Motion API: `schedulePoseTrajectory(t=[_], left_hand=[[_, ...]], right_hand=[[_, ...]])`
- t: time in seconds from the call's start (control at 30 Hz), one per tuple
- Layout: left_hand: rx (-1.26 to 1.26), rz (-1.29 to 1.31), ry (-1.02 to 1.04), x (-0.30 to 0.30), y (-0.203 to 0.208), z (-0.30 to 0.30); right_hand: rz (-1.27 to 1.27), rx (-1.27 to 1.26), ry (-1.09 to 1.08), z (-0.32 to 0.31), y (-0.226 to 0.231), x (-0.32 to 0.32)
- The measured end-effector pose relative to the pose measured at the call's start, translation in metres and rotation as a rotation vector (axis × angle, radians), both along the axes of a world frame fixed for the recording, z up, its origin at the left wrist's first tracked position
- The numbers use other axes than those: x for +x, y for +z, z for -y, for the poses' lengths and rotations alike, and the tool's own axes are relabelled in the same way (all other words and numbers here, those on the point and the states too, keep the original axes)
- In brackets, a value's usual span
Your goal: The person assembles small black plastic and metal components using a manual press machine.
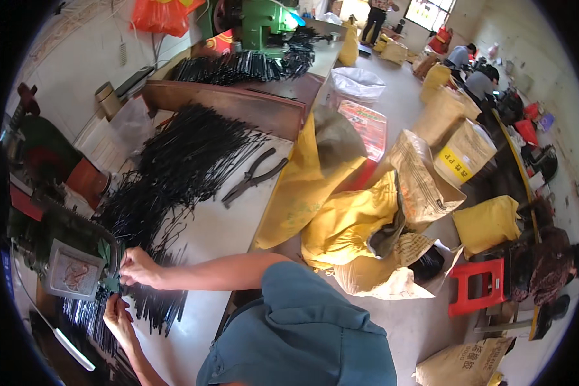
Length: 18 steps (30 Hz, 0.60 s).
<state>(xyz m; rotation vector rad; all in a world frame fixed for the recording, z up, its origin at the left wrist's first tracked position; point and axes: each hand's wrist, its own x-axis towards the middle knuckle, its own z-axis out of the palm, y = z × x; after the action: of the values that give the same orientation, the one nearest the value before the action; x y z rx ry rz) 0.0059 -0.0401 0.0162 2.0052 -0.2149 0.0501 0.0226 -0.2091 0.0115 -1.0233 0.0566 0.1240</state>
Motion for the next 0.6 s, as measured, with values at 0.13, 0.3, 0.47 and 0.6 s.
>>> schedulePoseTrajectory(t=[0.13,0.3,0.47,0.6], left_hand=[[0.005,-0.028,-0.003,0.003,-0.002,0.008],[0.187,0.101,0.046,0.011,-0.007,-0.004],[0.235,0.057,0.056,0.004,0.001,0.007],[0.227,0.225,0.094,-0.003,-0.004,-0.003]], right_hand=[[0.034,0.041,-0.030,0.002,0.000,0.000],[0.021,0.054,-0.073,0.011,-0.004,0.003],[0.031,0.015,-0.061,0.010,-0.005,0.003],[0.021,0.064,-0.004,-0.008,-0.002,-0.001]])
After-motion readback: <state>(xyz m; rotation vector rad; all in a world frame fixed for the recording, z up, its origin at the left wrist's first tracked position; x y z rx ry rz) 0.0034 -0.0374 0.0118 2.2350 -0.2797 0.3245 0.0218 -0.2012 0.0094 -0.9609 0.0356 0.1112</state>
